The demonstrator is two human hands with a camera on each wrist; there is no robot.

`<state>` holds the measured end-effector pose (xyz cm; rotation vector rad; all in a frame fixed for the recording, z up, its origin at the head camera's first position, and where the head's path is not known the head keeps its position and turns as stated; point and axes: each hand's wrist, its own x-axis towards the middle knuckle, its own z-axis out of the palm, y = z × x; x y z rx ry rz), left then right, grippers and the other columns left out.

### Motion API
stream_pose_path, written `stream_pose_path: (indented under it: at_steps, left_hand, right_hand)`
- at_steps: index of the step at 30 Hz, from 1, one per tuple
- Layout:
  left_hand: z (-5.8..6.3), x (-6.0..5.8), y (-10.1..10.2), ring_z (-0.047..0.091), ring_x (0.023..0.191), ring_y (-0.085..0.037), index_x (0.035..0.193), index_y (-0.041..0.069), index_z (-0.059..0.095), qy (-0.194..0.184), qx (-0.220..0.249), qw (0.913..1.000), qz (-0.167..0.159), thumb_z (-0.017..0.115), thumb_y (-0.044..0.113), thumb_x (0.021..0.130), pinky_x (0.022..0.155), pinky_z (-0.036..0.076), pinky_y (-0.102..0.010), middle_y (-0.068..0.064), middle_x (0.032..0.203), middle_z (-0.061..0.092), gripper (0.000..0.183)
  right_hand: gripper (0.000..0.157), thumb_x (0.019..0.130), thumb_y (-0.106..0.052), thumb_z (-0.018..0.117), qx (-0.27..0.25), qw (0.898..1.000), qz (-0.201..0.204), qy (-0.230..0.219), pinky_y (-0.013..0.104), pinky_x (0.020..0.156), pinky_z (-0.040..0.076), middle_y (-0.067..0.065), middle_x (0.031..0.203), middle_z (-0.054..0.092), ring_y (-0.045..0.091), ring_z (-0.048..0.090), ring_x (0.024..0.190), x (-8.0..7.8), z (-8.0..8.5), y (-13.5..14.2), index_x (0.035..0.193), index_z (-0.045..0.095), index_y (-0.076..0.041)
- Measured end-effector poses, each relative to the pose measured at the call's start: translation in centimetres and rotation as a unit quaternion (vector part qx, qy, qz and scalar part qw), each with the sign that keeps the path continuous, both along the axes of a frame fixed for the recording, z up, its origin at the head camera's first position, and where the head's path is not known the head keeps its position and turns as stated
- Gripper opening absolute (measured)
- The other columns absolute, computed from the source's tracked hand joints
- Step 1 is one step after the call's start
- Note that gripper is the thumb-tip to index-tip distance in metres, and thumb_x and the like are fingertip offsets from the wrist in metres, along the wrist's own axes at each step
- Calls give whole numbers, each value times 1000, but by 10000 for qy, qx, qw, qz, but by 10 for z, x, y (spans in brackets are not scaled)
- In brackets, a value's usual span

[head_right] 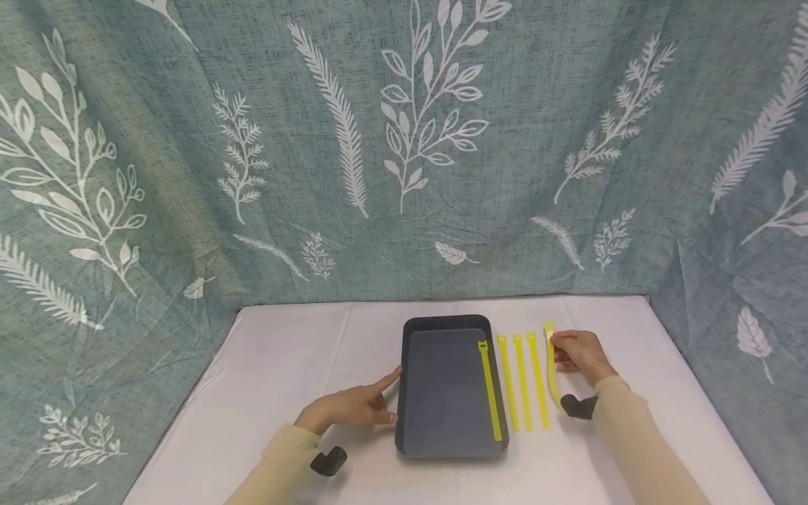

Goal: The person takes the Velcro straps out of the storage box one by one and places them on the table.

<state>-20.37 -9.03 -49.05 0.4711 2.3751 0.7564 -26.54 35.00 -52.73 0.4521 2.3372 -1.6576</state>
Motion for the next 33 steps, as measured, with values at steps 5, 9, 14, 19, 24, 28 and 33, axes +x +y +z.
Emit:
stream_pose_path:
  at_steps: [5, 9, 14, 19, 24, 28, 33]
  left_hand:
    - [0, 0, 0, 59, 80, -16, 164, 31, 14, -27, 38, 10000, -4, 71, 32, 96, 76, 45, -36, 1, 92, 66, 89]
    - [0, -1, 0, 59, 80, -16, 164, 32, 14, -44, 47, 10000, -11, 71, 33, 95, 76, 45, -35, 0, 92, 66, 89]
    - [1, -2, 0, 58, 79, -15, 164, 31, 14, -41, 15, 10000, -27, 71, 33, 96, 76, 45, -35, 1, 92, 66, 90]
    - [2, -3, -1, 59, 80, -15, 164, 32, 14, -72, 25, 10000, -29, 71, 34, 95, 77, 45, -35, 1, 91, 66, 89]
    - [2, -3, 0, 57, 78, -15, 164, 32, 15, -60, 7, 10000, -14, 71, 34, 95, 76, 44, -35, 1, 91, 65, 89]
    - [2, -3, 0, 57, 77, -15, 164, 32, 15, -42, -21, 10000, -1, 72, 35, 95, 74, 44, -34, 1, 91, 65, 90]
    - [1, -3, 0, 57, 78, -15, 164, 32, 15, -30, -17, 10000, 17, 72, 35, 95, 75, 44, -34, 1, 91, 65, 90]
  right_hand:
    - [52, 104, -21, 53, -18, 10000, -64, -65, 25, 60, 57, -5, 71, 63, 4, 61, 61, -1, 3, -1, 143, 44, 11]
    - [45, 102, -21, 56, 92, 9999, 36, -132, 25, 57, 55, -5, 68, 64, 5, 61, 58, -1, 3, 0, 132, 53, 12]
    - [33, 98, -21, 60, 559, 9980, 270, -121, 27, 57, 53, -7, 67, 65, 6, 61, 58, -2, 5, 2, 113, 65, 8]
    - [25, 96, -20, 58, 1015, 9937, 444, -158, 29, 55, 47, -4, 64, 62, 9, 56, 56, -6, 6, 3, 98, 69, 2]
    - [22, 96, -20, 57, 1425, 9871, 721, -128, 28, 51, 41, -2, 60, 56, 11, 46, 49, -8, 7, 3, 90, 66, -1]
    - [23, 97, -22, 56, 1693, 9822, 795, -154, 28, 52, 39, -2, 59, 52, 11, 43, 48, -10, 8, 2, 91, 65, -1]
    - [24, 95, -23, 55, 1693, 9823, 795, -114, 28, 52, 40, -3, 58, 51, 11, 43, 48, -11, 5, 2, 93, 65, -1]
